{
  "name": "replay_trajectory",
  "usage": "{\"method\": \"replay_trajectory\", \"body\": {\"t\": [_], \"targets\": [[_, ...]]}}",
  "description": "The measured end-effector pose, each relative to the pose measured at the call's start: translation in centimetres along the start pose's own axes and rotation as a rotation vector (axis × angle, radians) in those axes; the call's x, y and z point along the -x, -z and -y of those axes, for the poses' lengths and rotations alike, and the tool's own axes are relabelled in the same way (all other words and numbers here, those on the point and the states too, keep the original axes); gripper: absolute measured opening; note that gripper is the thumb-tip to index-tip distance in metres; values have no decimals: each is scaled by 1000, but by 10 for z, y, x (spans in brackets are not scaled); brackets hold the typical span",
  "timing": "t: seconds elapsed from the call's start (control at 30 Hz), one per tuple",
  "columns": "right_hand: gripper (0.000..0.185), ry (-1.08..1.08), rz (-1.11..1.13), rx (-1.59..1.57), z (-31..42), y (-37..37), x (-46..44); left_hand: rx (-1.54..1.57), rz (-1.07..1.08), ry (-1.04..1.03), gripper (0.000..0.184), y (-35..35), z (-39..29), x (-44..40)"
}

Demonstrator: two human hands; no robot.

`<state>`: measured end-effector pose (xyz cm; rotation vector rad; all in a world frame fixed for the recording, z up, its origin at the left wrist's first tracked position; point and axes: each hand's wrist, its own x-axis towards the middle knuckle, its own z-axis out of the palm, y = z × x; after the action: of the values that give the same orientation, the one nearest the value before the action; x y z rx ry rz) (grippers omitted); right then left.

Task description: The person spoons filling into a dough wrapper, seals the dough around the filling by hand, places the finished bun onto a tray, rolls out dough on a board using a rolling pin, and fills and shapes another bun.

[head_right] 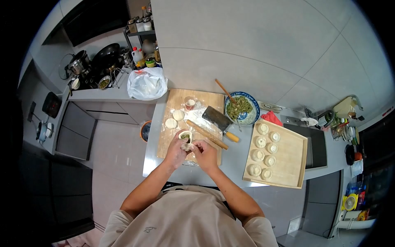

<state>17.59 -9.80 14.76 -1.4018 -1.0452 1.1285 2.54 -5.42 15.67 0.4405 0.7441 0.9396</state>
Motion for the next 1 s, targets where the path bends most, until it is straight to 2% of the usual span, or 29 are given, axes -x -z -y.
{"method": "replay_trajectory", "body": {"t": [0.07, 0.1, 0.17, 0.23, 0.33, 0.4, 0.47, 0.5, 0.57, 0.7, 0.77, 0.83, 0.9, 0.97, 1.0], "targets": [[20, 315, 25, 401, 8, 3, 5, -13, 8, -50, 41, 3, 5, -2], [20, 315, 26, 400, 9, 2, 6, -90, 15, -68, 41, 3, 7, -1], [23, 242, -125, 362, 12, -1, 8, -169, 22, -87, 41, 5, 9, 0], [24, 265, -117, 387, 19, 0, 7, -141, 58, -137, 36, 4, 6, 2], [23, 316, -99, 433, 28, 0, 9, -26, 70, -100, 33, 1, 1, 4], [21, 346, -85, 455, 27, 1, 8, -73, 65, -103, 32, 1, 1, 4], [18, 489, -59, 513, 21, 3, 6, -120, 59, -108, 31, 1, 3, 3], [18, 490, -58, 513, 21, 5, 6, -167, 49, -129, 30, 1, 4, 3], [18, 761, -71, 657, 23, 8, 5, -213, 39, -152, 30, 2, 5, 1], [20, 624, -47, 554, 26, 7, 7, -263, 64, -132, 28, 2, 1, 0], [20, 330, -114, 452, 36, 3, 10, -289, 79, -142, 28, 1, -4, 1], [22, 351, -76, 425, 29, 4, 7, -106, 104, 1, 28, -2, -11, 3], [24, 373, -40, 398, 22, 8, 4, -231, 92, -38, 28, -4, -11, 2], [27, 742, -9, 618, 18, 12, 0, -356, 79, -81, 28, -3, -11, 2], [27, 744, -11, 618, 15, 15, -2, -435, 103, -67, 29, -3, -12, 3]]}}
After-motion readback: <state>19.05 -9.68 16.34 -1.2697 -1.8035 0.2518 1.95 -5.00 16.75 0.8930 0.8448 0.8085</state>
